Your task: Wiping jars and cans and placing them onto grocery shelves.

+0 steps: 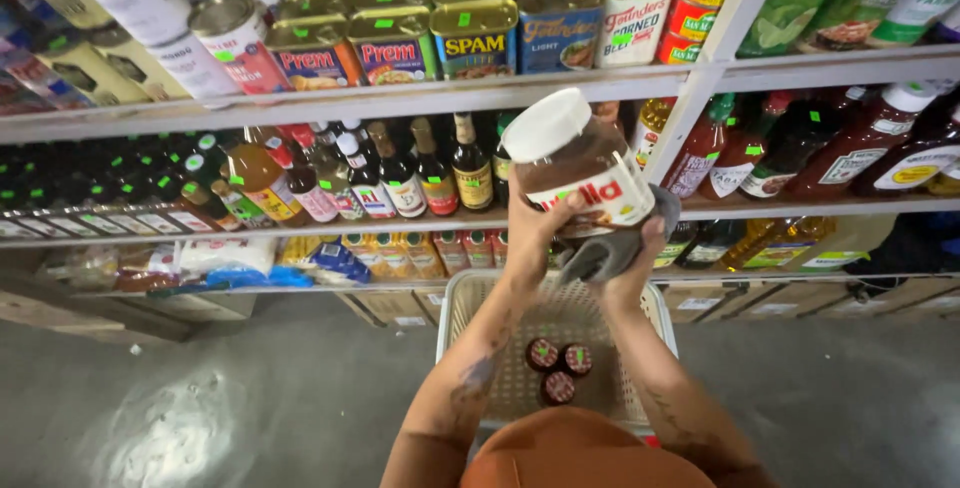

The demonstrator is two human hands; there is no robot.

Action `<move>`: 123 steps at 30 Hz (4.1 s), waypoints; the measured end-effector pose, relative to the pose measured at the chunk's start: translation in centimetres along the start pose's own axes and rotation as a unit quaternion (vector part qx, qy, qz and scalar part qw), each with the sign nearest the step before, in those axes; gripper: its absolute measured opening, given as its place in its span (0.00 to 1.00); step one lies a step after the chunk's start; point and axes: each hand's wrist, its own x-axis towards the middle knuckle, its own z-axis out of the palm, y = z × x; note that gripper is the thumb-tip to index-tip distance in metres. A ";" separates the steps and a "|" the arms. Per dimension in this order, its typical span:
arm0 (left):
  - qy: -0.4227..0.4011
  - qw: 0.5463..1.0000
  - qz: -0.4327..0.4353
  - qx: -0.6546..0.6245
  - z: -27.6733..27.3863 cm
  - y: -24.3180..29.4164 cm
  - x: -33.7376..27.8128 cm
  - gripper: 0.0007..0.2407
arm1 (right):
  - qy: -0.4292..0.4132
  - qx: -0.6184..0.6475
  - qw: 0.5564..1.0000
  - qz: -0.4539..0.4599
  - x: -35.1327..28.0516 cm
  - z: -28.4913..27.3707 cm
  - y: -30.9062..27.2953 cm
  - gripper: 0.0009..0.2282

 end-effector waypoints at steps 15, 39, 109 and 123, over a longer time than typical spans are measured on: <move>-0.032 0.865 0.204 0.457 -1.4 2.8 -2.9 0.43 | -0.271 -0.677 0.678 -0.093 9.5 7.3 -8.0 0.19; -0.014 0.996 -0.027 0.079 -1.7 3.6 -0.4 0.41 | -0.252 -0.516 0.778 -0.255 3.9 5.7 -5.4 0.18; -0.018 0.736 0.358 0.574 28.7 32.6 39.2 0.24 | -0.091 -0.839 0.420 -0.335 35.2 27.4 -31.3 0.29; -0.015 0.724 0.360 0.588 28.7 33.5 37.2 0.23 | -0.089 -0.809 0.423 -0.398 35.1 26.2 -30.1 0.28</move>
